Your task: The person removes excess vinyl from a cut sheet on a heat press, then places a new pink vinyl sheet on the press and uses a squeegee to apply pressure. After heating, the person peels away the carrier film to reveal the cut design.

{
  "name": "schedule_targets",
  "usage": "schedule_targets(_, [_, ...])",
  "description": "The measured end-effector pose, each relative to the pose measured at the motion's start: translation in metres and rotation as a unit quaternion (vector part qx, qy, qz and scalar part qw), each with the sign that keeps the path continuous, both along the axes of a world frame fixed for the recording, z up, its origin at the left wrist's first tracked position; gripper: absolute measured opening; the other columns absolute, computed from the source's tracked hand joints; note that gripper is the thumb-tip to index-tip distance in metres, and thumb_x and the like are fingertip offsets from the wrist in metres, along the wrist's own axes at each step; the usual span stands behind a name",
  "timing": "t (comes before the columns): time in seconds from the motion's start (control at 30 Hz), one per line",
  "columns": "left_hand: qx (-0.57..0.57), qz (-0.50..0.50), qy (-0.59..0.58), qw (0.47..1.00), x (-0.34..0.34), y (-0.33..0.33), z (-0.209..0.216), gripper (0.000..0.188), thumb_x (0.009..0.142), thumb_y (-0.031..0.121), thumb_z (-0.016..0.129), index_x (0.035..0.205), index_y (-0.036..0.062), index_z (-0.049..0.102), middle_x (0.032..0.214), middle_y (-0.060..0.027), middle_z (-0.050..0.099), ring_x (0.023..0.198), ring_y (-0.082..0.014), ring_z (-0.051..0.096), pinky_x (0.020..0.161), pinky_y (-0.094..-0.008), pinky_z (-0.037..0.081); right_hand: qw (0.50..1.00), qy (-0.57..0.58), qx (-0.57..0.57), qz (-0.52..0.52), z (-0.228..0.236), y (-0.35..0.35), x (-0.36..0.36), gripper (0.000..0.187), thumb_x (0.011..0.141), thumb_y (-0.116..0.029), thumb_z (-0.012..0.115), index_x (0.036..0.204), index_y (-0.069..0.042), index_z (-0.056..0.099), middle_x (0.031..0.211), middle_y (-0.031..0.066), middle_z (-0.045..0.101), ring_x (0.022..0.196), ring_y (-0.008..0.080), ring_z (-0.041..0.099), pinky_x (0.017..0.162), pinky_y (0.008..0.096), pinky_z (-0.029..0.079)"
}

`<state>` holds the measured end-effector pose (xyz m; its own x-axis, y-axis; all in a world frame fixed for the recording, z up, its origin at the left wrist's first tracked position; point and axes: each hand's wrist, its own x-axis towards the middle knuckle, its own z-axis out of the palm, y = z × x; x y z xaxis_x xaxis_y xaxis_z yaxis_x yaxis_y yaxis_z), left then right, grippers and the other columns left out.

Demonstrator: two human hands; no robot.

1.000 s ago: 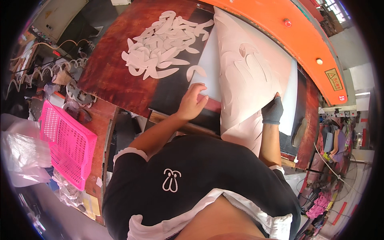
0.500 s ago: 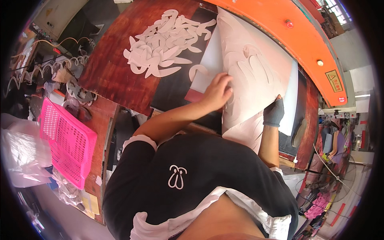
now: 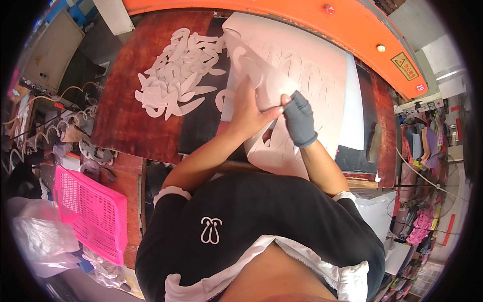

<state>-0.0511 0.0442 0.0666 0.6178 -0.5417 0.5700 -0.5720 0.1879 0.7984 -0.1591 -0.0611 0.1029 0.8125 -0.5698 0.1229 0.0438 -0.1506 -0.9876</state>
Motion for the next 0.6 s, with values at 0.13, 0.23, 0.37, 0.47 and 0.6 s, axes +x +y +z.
schedule_targets(0.13, [0.010,0.056,-0.067,0.996,0.001,0.013,0.001,0.077,0.066,0.026,0.075,0.126,-0.0030,0.037,0.118,-0.0232,0.046,0.110,-0.0383,0.044,0.093,-0.0450,0.036,0.987,0.008,0.150,0.050,0.000,0.013,0.011,0.023,0.089,-0.027,0.053,0.084,-0.004,0.057,0.069,0.0027,0.051,0.054,0.0101,0.051,0.029,0.0241,0.039])
schedule_targets(0.23, [0.032,0.075,-0.127,0.989,0.004,0.020,-0.001,0.072,0.068,0.025,0.073,0.127,-0.0021,0.040,0.120,-0.0243,0.047,0.112,-0.0396,0.044,0.095,-0.0453,0.036,0.982,0.016,0.180,0.057,-0.005,0.016,0.012,0.028,0.089,-0.031,0.053,0.085,-0.004,0.058,0.072,0.0033,0.054,0.061,0.0111,0.055,0.030,0.0232,0.039])
schedule_targets(0.37, [0.048,0.098,-0.195,0.975,0.008,0.027,-0.008,0.052,0.074,0.021,0.068,0.117,-0.0019,0.052,0.113,-0.0215,0.056,0.105,-0.0392,0.052,0.089,-0.0424,0.042,0.976,0.045,0.209,0.029,-0.009,0.020,0.006,0.023,0.092,-0.025,0.051,0.089,-0.003,0.058,0.081,0.0049,0.059,0.073,0.0130,0.055,0.058,0.0270,0.044])
schedule_targets(0.47, [0.042,0.113,-0.179,0.976,0.020,0.032,-0.017,0.017,0.083,0.016,0.059,0.089,-0.0001,0.060,0.083,-0.0149,0.060,0.075,-0.0341,0.057,0.064,-0.0385,0.046,0.972,-0.016,0.230,0.043,-0.011,0.018,0.001,0.021,0.094,-0.023,0.050,0.096,-0.002,0.056,0.087,0.0069,0.060,0.080,0.0168,0.056,0.074,0.0303,0.047])
schedule_targets(0.6, [-0.005,0.148,0.016,0.989,0.051,0.041,-0.029,0.025,0.092,0.020,0.048,0.081,-0.0011,0.057,0.068,-0.0142,0.056,0.060,-0.0259,0.056,0.056,-0.0353,0.044,0.955,-0.083,0.283,0.036,-0.012,0.006,-0.002,0.023,0.095,-0.025,0.045,0.093,-0.003,0.053,0.082,0.0070,0.058,0.079,0.0203,0.055,0.078,0.0351,0.046])
